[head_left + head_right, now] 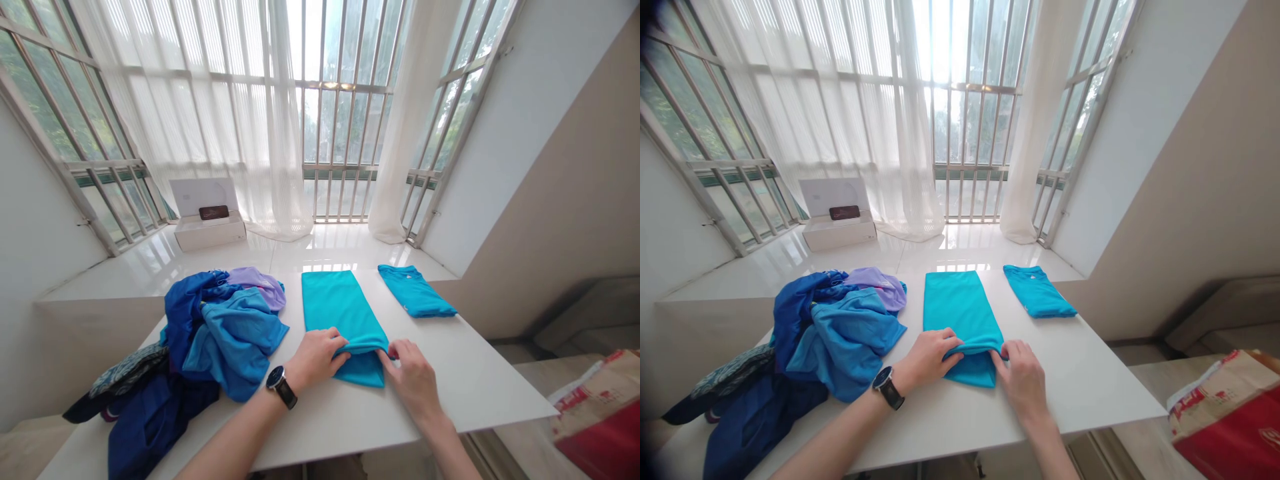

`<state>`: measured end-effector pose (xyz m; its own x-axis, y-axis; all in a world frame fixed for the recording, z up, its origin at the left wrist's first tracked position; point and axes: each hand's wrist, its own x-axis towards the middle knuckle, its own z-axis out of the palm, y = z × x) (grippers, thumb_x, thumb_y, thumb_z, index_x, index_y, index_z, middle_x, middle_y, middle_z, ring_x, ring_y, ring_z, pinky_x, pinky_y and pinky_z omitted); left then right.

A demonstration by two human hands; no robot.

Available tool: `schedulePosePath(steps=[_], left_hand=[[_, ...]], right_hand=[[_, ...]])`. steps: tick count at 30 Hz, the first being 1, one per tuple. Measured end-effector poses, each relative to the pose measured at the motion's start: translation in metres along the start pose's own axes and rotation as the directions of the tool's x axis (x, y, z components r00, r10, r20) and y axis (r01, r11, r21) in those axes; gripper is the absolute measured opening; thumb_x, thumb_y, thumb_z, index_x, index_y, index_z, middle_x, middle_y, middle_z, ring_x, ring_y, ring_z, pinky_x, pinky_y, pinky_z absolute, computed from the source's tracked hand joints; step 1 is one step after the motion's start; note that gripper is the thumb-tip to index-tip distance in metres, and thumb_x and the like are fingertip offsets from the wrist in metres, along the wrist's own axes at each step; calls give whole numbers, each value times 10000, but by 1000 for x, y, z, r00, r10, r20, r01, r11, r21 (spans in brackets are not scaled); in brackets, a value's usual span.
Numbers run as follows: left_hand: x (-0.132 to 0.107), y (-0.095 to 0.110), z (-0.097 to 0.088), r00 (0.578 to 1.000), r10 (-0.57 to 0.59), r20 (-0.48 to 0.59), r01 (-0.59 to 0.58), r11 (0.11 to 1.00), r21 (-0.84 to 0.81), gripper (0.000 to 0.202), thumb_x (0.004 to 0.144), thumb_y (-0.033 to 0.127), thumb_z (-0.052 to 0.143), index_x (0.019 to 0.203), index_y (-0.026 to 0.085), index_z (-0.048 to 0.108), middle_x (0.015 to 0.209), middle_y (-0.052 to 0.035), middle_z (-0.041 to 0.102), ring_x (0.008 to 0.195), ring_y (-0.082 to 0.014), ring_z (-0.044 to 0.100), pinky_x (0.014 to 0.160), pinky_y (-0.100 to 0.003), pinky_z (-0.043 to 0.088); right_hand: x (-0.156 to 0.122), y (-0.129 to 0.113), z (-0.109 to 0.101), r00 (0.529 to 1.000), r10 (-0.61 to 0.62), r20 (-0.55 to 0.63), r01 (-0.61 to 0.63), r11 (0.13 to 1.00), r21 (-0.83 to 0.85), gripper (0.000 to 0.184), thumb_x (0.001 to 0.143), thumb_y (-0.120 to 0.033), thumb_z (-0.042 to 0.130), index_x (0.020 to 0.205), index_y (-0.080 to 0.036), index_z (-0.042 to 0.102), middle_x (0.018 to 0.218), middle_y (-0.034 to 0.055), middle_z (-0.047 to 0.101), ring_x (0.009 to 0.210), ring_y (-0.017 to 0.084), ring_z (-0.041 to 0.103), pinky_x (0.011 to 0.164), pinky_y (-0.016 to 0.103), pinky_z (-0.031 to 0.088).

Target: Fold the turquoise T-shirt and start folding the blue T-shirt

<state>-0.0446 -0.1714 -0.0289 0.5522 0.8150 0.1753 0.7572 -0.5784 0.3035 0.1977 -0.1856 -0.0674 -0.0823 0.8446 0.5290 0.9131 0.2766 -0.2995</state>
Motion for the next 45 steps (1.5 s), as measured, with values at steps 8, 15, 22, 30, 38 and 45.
schedulePosePath(steps=[8,15,22,30,38,45], left_hand=[[4,-5,7,993,-82,-81,70,988,-141,246,978,390,504,955,248,704,978,-14,689,847,-169,644,750,-252,455],[4,-6,7,993,-103,-64,94,987,-129,270,985,407,490,920,242,693,939,-11,686,845,-168,639,733,-249,439],[2,-3,9,992,-101,-73,94,991,-92,224,977,387,509,1017,272,696,987,-23,686,905,-191,650,770,-269,454],[1,-4,14,989,-100,-107,94,994,-56,210,976,397,521,999,274,689,976,-23,687,880,-193,653,726,-270,433],[1,-4,13,991,-113,-75,110,993,-43,234,977,410,512,997,271,699,986,-36,684,899,-196,646,743,-285,436],[1,-4,13,995,-62,-83,65,997,36,194,957,396,547,1001,267,685,1000,-28,687,875,-199,649,714,-289,442]], right_hand=[[-21,-26,-8,960,-268,82,256,958,128,297,937,-420,547,1127,-241,688,1075,88,727,1003,242,662,868,364,521],[-13,-21,-4,878,-444,177,398,884,245,198,966,-285,494,978,-256,691,1012,68,714,928,217,662,815,369,551],[-4,-25,9,952,-263,157,226,949,218,300,1016,-346,377,959,-238,650,902,59,718,800,198,671,717,327,522],[2,-21,18,967,-64,246,13,979,204,351,971,-473,445,790,-259,654,797,26,716,715,206,668,628,304,480],[6,-8,0,913,-174,369,-59,838,542,253,891,-456,563,825,-244,685,828,22,694,712,180,623,640,293,484],[7,-16,9,932,26,363,-192,881,432,304,904,-510,522,821,-253,660,691,-11,656,601,169,564,607,292,449]])
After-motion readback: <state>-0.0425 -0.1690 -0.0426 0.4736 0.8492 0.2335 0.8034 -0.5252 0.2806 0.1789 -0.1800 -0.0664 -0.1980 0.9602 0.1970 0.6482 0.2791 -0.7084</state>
